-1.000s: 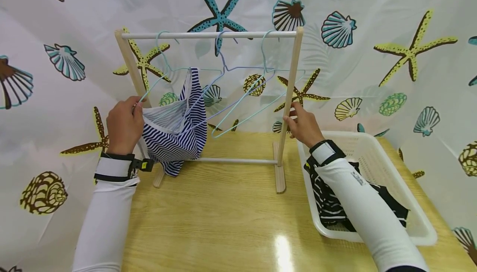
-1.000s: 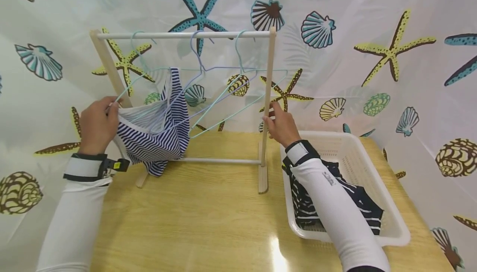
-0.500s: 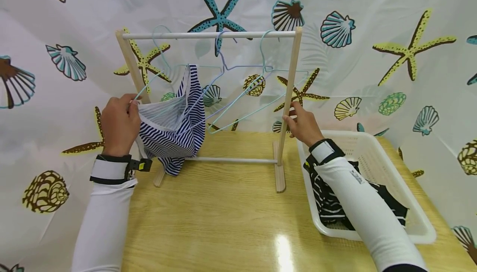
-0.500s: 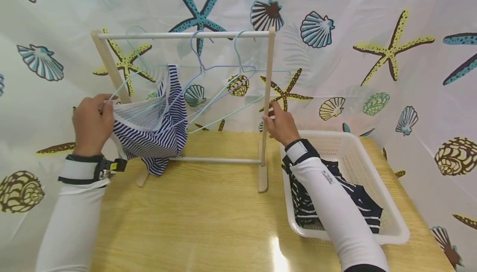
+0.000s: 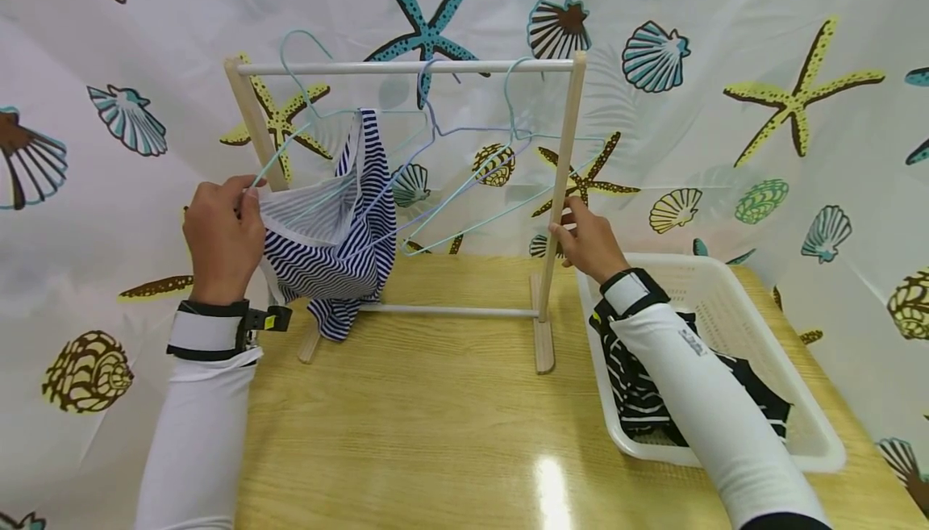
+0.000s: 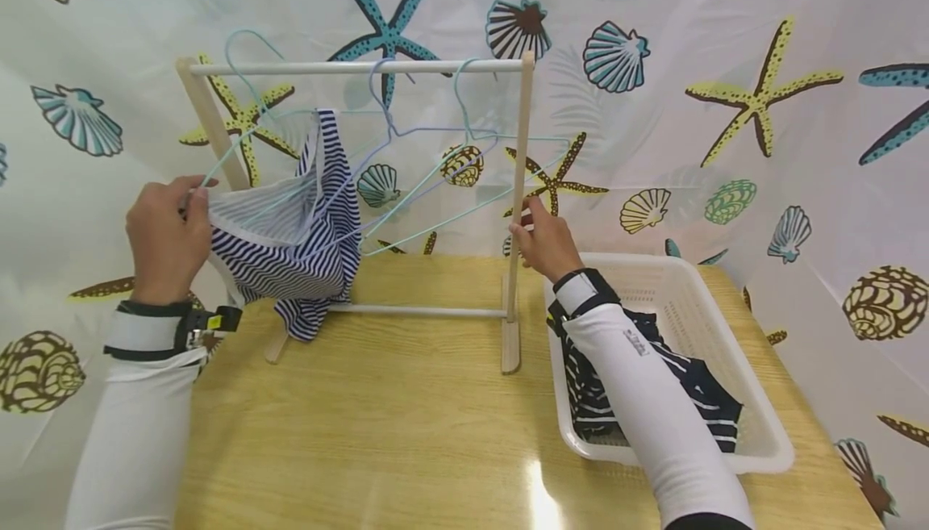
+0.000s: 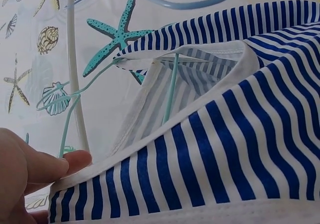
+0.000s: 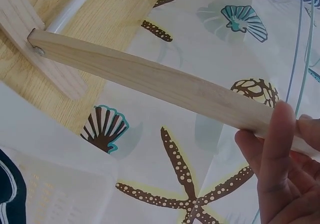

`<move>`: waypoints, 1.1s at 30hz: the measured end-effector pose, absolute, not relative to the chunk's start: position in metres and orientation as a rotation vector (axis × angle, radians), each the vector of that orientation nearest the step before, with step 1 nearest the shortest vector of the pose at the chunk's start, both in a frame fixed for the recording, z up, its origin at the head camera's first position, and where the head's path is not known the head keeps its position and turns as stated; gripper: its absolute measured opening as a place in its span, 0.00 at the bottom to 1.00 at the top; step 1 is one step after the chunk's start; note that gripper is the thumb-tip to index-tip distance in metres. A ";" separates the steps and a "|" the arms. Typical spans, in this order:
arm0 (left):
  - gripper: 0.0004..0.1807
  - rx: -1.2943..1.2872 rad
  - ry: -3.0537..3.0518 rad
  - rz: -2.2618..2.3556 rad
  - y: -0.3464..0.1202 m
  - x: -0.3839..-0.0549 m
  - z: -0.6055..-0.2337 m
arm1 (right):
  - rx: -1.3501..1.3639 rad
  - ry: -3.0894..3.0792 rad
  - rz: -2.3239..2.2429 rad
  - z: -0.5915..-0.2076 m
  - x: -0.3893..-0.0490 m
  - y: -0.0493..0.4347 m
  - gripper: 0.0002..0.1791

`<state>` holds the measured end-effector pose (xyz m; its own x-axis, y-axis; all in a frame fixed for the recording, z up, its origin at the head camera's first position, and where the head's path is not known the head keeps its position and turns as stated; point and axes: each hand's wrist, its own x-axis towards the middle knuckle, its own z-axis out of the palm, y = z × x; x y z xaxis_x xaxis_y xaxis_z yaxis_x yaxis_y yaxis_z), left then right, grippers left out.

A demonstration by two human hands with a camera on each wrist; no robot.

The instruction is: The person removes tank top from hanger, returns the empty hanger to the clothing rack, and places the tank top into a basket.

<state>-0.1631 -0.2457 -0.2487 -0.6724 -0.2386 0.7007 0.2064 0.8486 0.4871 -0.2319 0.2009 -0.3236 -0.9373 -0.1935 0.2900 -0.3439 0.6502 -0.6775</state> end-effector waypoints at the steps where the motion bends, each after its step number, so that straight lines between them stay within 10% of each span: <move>1: 0.16 0.024 -2.199 -0.695 -0.246 -0.163 -0.249 | 0.440 -2.677 1.160 -0.324 -0.232 0.201 0.23; 33: 0.16 0.108 -2.010 -0.594 -0.273 -0.100 -0.219 | 0.411 -2.685 1.225 -0.323 -0.235 0.200 0.20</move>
